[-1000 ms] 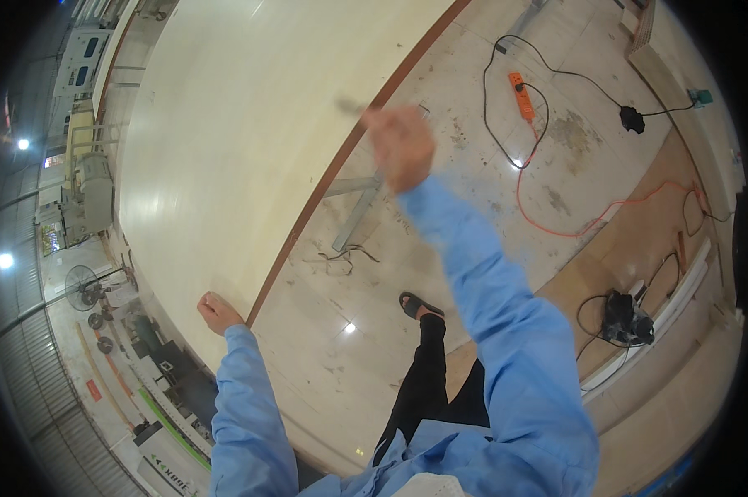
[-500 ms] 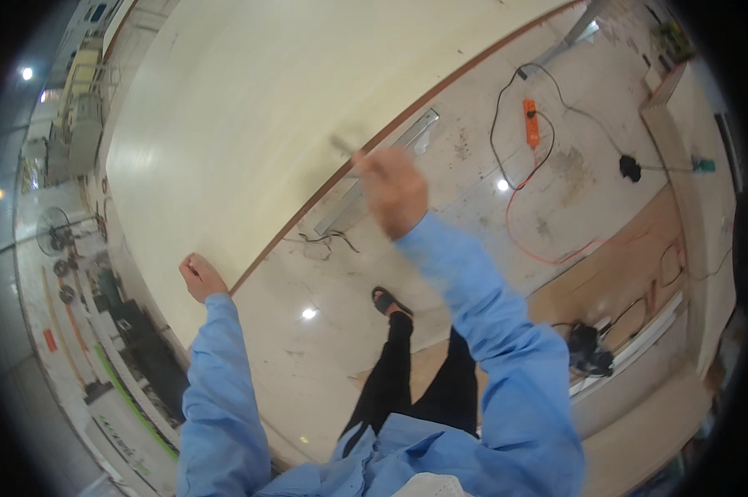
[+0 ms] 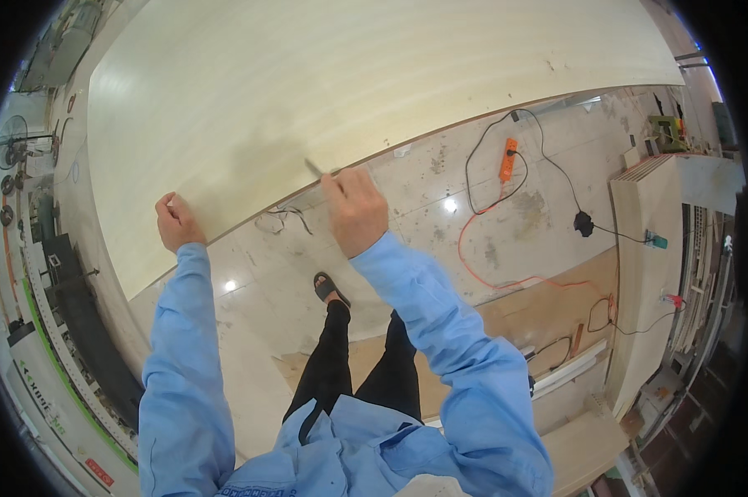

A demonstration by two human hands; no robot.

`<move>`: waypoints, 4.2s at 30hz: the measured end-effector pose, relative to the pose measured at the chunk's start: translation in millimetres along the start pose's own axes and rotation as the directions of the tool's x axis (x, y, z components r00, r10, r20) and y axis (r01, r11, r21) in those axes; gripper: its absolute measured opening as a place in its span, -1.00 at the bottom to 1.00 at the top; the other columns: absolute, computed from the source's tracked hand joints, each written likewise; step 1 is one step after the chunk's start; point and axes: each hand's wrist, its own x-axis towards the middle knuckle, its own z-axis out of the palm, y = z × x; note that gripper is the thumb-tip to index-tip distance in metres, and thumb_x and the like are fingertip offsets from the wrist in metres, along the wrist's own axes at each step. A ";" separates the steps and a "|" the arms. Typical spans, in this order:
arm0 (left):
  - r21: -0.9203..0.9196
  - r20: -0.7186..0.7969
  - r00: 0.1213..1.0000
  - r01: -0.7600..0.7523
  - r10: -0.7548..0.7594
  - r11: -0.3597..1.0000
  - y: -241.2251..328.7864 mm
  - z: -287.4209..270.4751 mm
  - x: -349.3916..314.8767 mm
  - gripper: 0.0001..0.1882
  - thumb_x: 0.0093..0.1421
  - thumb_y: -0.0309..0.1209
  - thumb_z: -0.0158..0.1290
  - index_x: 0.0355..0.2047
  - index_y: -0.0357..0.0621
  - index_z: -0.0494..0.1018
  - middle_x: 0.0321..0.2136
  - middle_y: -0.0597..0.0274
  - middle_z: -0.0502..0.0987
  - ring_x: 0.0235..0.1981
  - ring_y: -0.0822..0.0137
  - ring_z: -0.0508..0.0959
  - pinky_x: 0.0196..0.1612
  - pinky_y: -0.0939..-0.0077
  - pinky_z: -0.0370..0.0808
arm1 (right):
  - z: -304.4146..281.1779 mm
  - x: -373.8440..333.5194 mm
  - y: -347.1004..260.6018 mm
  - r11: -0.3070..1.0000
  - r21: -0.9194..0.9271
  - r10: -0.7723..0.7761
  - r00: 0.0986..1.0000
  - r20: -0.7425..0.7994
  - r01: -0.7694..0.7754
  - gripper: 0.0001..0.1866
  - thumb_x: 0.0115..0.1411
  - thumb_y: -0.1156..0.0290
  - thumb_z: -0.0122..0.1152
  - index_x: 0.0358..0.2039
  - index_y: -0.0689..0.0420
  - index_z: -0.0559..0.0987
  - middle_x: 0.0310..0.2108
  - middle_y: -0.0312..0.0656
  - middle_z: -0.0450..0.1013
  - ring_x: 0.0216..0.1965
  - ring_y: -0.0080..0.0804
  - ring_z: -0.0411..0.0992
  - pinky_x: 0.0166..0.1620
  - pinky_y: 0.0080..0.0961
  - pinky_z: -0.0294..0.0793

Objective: The person scrapes the surface of a large white board with a small metal tool, then uses a utility knife to cut along the board's edge. The person later picks up a drill and a roll of tape.

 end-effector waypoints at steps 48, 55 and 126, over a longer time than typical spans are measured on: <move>0.095 0.027 1.000 -0.009 0.007 0.995 -2.4 1.9 1.2 -0.68 0.24 -0.10 0.00 -0.15 -0.03 0.46 -0.59 0.34 0.33 -0.52 0.38 0.37 -0.41 0.40 0.36 | -94.4 57.5 134.6 0.933 -0.347 -0.100 0.995 0.005 0.095 -0.82 -0.02 0.54 0.20 -0.35 0.04 0.60 -0.43 -0.19 0.44 -0.32 -0.15 0.45 -0.29 -0.25 0.45; 0.145 0.003 1.000 0.006 -0.006 0.989 -2.9 2.6 -2.7 -0.68 0.23 -0.08 -0.01 -0.16 0.01 0.47 -0.56 0.33 0.37 -0.44 0.30 0.43 -0.33 0.31 0.40 | -73.3 40.7 160.1 0.912 -0.410 -0.024 0.998 -0.050 0.001 -0.76 0.01 0.59 0.12 -0.30 0.04 0.60 -0.45 -0.20 0.45 -0.35 -0.17 0.42 -0.32 -0.29 0.41; 0.168 -0.020 0.972 -0.228 0.234 0.959 -193.5 -88.1 70.5 -0.71 0.11 -0.38 0.06 -0.12 -0.02 0.43 -0.31 0.15 0.50 -0.20 0.11 0.47 -0.11 0.21 0.43 | 61.1 -22.3 -106.4 0.983 -0.166 0.077 0.997 -0.022 -0.080 -0.76 0.01 0.60 0.24 -0.27 0.07 0.60 -0.43 -0.16 0.42 -0.36 -0.15 0.41 -0.32 -0.31 0.44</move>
